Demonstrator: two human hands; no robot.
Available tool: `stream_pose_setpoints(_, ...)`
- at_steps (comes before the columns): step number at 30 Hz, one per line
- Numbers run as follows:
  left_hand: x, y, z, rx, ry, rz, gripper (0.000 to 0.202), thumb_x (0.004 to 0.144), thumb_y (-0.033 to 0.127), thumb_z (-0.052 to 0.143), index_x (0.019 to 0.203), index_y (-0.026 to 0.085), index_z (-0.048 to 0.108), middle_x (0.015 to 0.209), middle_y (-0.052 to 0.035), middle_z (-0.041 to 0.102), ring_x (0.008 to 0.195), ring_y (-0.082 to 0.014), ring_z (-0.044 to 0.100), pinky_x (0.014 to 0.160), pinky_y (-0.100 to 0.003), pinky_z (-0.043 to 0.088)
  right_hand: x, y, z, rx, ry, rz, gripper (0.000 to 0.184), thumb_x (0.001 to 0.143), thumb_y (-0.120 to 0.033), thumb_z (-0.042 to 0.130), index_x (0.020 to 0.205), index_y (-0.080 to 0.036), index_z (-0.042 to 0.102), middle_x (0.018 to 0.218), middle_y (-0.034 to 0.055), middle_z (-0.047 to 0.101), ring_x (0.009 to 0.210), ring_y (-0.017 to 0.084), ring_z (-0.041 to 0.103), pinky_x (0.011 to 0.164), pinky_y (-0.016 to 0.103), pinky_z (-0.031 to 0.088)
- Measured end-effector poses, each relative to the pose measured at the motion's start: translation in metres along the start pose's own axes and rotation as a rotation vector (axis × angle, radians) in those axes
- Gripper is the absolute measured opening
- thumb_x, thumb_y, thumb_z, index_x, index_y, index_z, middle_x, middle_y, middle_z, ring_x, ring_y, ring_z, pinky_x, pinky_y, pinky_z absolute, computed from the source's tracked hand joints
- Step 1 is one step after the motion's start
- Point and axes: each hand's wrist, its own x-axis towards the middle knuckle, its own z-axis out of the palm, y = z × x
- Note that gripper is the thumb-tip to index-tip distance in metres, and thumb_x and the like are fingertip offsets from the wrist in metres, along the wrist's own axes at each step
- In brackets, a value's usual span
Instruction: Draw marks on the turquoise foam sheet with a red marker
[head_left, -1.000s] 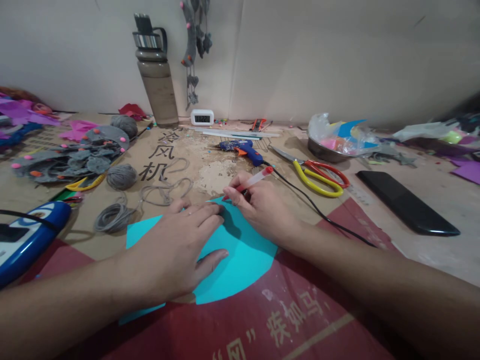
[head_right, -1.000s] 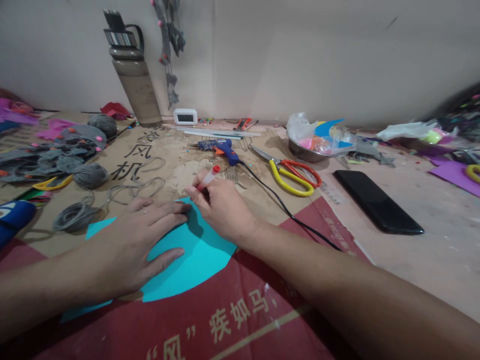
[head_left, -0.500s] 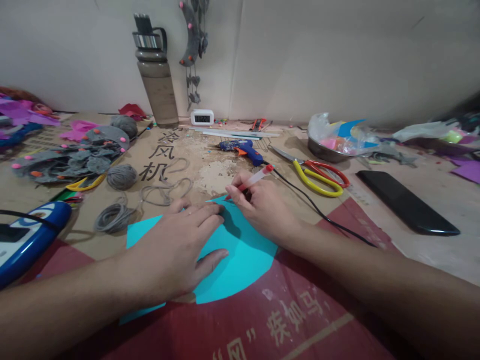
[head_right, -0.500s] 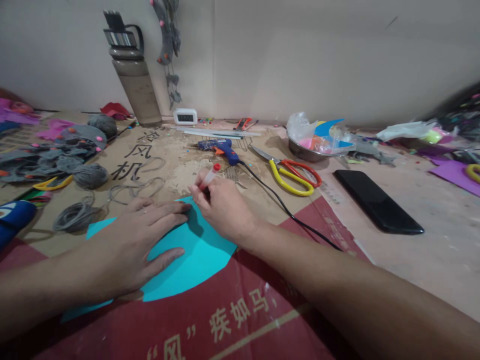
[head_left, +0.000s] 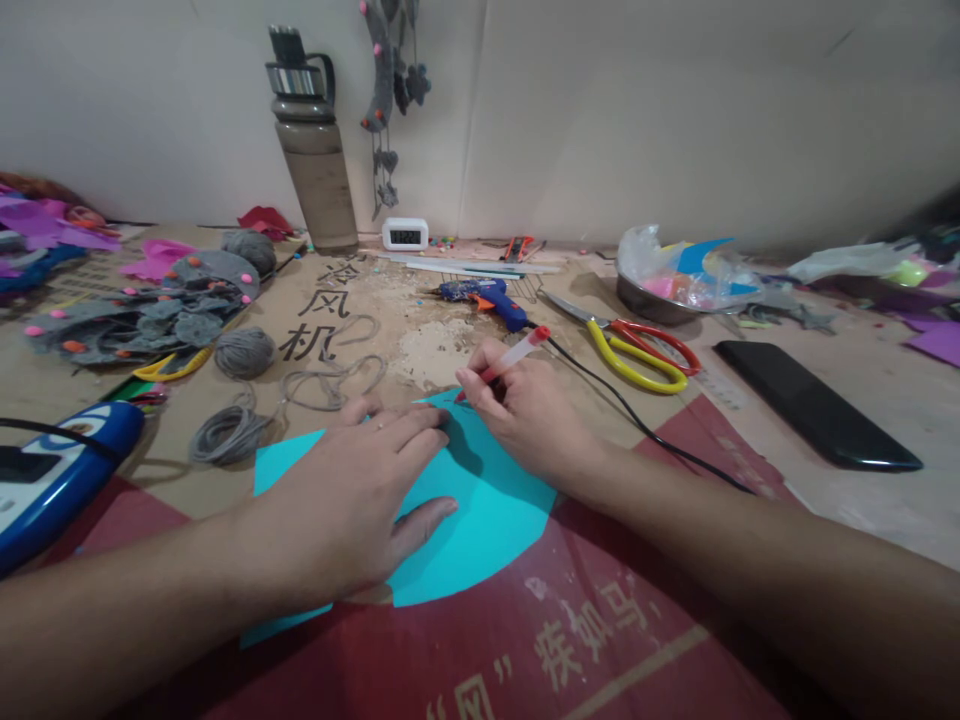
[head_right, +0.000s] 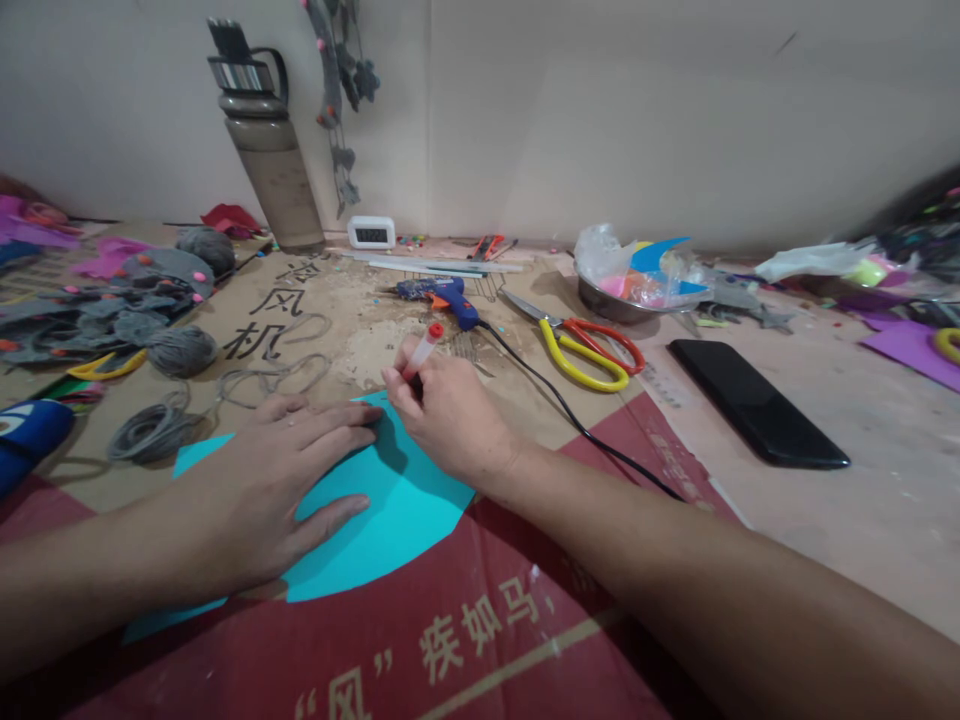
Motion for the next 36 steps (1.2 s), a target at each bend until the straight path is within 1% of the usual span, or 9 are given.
stream_pose_setpoints(8, 0.0, -0.0004, -0.0004, -0.004, -0.013, -0.001, 0.038, 0.09, 0.039, 0.049, 0.118, 0.015, 0.055, 0.127, -0.0117, 0.059, 0.119, -0.0304, 0.052, 0.098, -0.052, 0.035, -0.0004, -0.0016, -0.0015, 0.01, 0.004, -0.006, 0.022, 0.09, -0.028, 0.045, 0.071, -0.019, 0.049, 0.062, -0.0015, 0.054, 0.059, 0.012, 0.048, 0.059, 0.026, 0.033)
stream_pose_setpoints(16, -0.0006, -0.0009, 0.0004, -0.006, 0.001, 0.0, 0.038, 0.089, 0.039, 0.05, 0.118, 0.015, 0.055, 0.126, -0.0117, 0.059, 0.115, -0.0304, 0.053, 0.098, -0.052, 0.034, -0.0011, -0.0024, -0.0013, 0.039, -0.016, -0.013, 0.022, 0.09, -0.03, 0.046, 0.071, -0.019, 0.048, 0.06, -0.0024, 0.052, 0.056, 0.011, 0.047, 0.059, 0.026, 0.033)
stream_pose_setpoints(20, -0.001, -0.0012, -0.0005, 0.003, -0.02, 0.0, 0.04, 0.09, 0.042, 0.049, 0.119, 0.015, 0.055, 0.128, -0.0116, 0.058, 0.116, -0.0304, 0.053, 0.098, -0.052, 0.033, -0.0014, -0.0011, -0.0006, 0.035, -0.021, -0.011, 0.021, 0.09, -0.03, 0.046, 0.072, -0.02, 0.048, 0.059, -0.0028, 0.052, 0.056, 0.011, 0.047, 0.058, 0.026, 0.033)
stream_pose_setpoints(26, 0.0004, -0.0001, -0.0017, -0.007, 0.0, -0.003, 0.037, 0.089, 0.039, 0.05, 0.117, 0.016, 0.056, 0.125, -0.0115, 0.06, 0.113, -0.0305, 0.055, 0.096, -0.051, 0.035, -0.0015, -0.0018, -0.0006, 0.035, -0.005, -0.011, 0.022, 0.091, -0.029, 0.044, 0.07, -0.02, 0.048, 0.061, -0.0019, 0.052, 0.057, 0.011, 0.047, 0.058, 0.026, 0.034)
stream_pose_setpoints(31, 0.0, -0.0009, 0.0005, -0.011, 0.016, 0.004, 0.037, 0.089, 0.04, 0.051, 0.117, 0.016, 0.057, 0.125, -0.0116, 0.059, 0.112, -0.031, 0.055, 0.097, -0.051, 0.034, -0.0004, -0.0009, -0.0005, 0.029, -0.001, -0.024, 0.022, 0.09, -0.028, 0.045, 0.07, -0.02, 0.047, 0.06, -0.0019, 0.051, 0.057, 0.012, 0.046, 0.058, 0.026, 0.033)
stream_pose_setpoints(36, 0.0006, -0.0006, -0.0003, 0.0, 0.0, 0.01, 0.037, 0.089, 0.04, 0.05, 0.116, 0.015, 0.057, 0.125, -0.0118, 0.059, 0.112, -0.0306, 0.055, 0.095, -0.051, 0.035, -0.0007, -0.0012, -0.0014, 0.039, -0.011, -0.023, 0.021, 0.089, -0.027, 0.044, 0.069, -0.02, 0.045, 0.059, -0.0027, 0.05, 0.056, 0.011, 0.045, 0.057, 0.026, 0.032)
